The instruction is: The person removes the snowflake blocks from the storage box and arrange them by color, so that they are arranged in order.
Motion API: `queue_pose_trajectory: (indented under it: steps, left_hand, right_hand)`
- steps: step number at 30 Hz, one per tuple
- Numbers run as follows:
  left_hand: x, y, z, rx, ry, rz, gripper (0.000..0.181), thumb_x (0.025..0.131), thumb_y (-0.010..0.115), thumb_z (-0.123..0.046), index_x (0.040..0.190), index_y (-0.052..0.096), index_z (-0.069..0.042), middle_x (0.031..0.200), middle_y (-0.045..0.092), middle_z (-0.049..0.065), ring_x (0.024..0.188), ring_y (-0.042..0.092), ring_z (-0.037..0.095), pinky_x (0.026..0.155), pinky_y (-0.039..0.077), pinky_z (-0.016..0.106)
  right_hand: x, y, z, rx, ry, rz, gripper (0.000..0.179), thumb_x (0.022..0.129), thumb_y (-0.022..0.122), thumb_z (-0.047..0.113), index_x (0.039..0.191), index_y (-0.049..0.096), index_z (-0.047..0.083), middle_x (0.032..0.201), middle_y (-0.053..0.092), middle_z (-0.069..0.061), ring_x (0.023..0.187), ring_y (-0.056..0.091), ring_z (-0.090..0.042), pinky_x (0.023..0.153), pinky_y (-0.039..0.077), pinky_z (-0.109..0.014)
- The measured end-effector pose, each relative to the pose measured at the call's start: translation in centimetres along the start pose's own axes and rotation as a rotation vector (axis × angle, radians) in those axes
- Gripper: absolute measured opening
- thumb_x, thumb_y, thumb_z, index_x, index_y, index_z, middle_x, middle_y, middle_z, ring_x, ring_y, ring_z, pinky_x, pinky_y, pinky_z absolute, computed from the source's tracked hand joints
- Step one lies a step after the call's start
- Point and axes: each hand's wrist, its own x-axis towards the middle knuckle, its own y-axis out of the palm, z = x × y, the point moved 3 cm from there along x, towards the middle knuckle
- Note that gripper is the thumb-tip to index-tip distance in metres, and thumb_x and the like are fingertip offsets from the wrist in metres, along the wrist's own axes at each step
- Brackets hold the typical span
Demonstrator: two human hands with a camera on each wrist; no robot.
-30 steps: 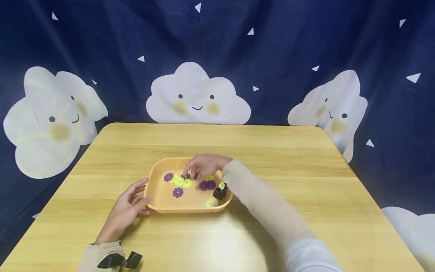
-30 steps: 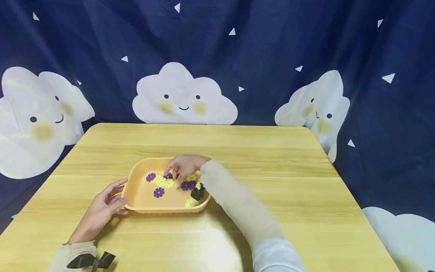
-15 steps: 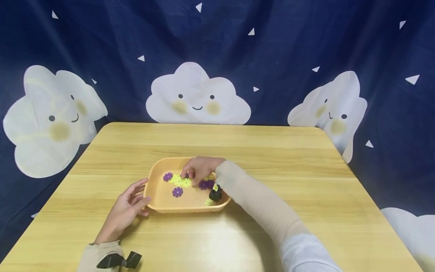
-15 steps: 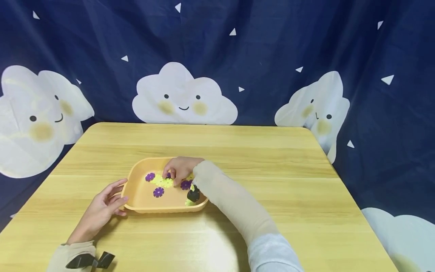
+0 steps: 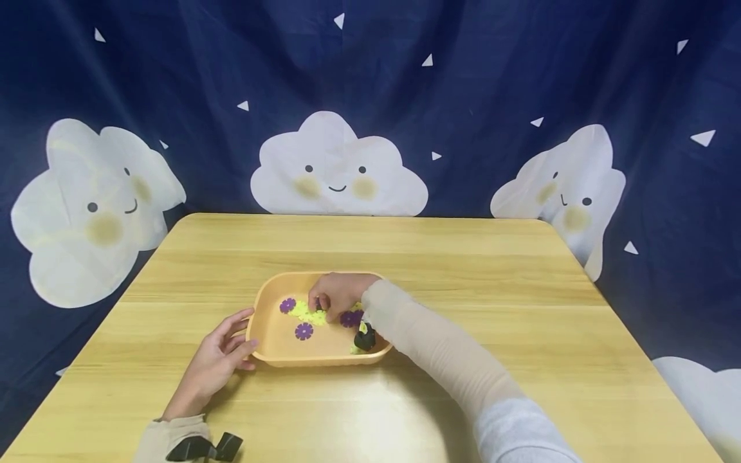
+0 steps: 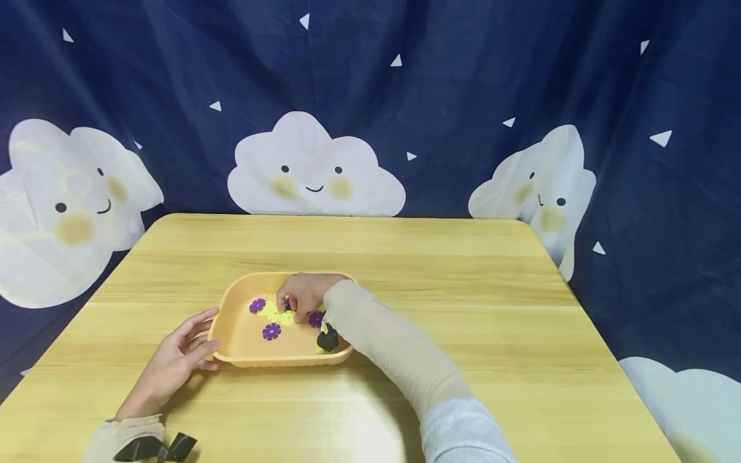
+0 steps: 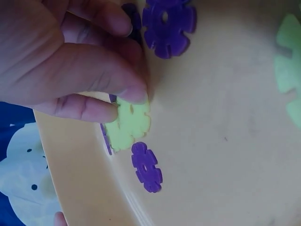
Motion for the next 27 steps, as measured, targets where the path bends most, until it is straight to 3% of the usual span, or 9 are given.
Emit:
queue_pose_trajectory:
  steps: [17, 23, 27]
  left_hand:
    - [0.0, 0.2, -0.1, -0.019, 0.041, -0.004, 0.060, 0.094, 0.061, -0.004, 0.146, 0.033, 0.000, 0.139, 0.039, 0.026, 0.098, 0.060, 0.008, 0.066, 0.059, 0.035]
    - [0.0, 0.1, -0.1, -0.013, 0.018, -0.001, 0.061, 0.094, 0.062, -0.004, 0.147, 0.032, -0.001, 0.139, 0.039, 0.026, 0.097, 0.060, 0.009, 0.068, 0.059, 0.035]
    - [0.0, 0.1, -0.2, -0.003, 0.004, 0.005, 0.062, 0.094, 0.062, -0.006, 0.148, 0.031, -0.002, 0.139, 0.038, 0.026, 0.096, 0.060, 0.012, 0.069, 0.059, 0.035]
  right_hand:
    - [-0.2, 0.0, 0.4, -0.011, 0.049, -0.011, 0.028, 0.079, 0.078, 0.004, 0.094, 0.058, 0.016, 0.095, 0.058, 0.007, 0.090, 0.054, -0.008, 0.078, 0.047, -0.018]
    - [-0.4, -0.3, 0.3, 0.029, 0.030, -0.010, 0.023, 0.085, 0.072, 0.003, 0.091, 0.053, 0.014, 0.090, 0.052, 0.003, 0.077, 0.049, -0.010, 0.064, 0.045, -0.021]
    - [-1.0, -0.8, 0.5, 0.056, 0.011, -0.031, 0.019, 0.088, 0.068, 0.003, 0.095, 0.054, 0.013, 0.097, 0.055, 0.004, 0.078, 0.056, -0.009, 0.069, 0.047, -0.021]
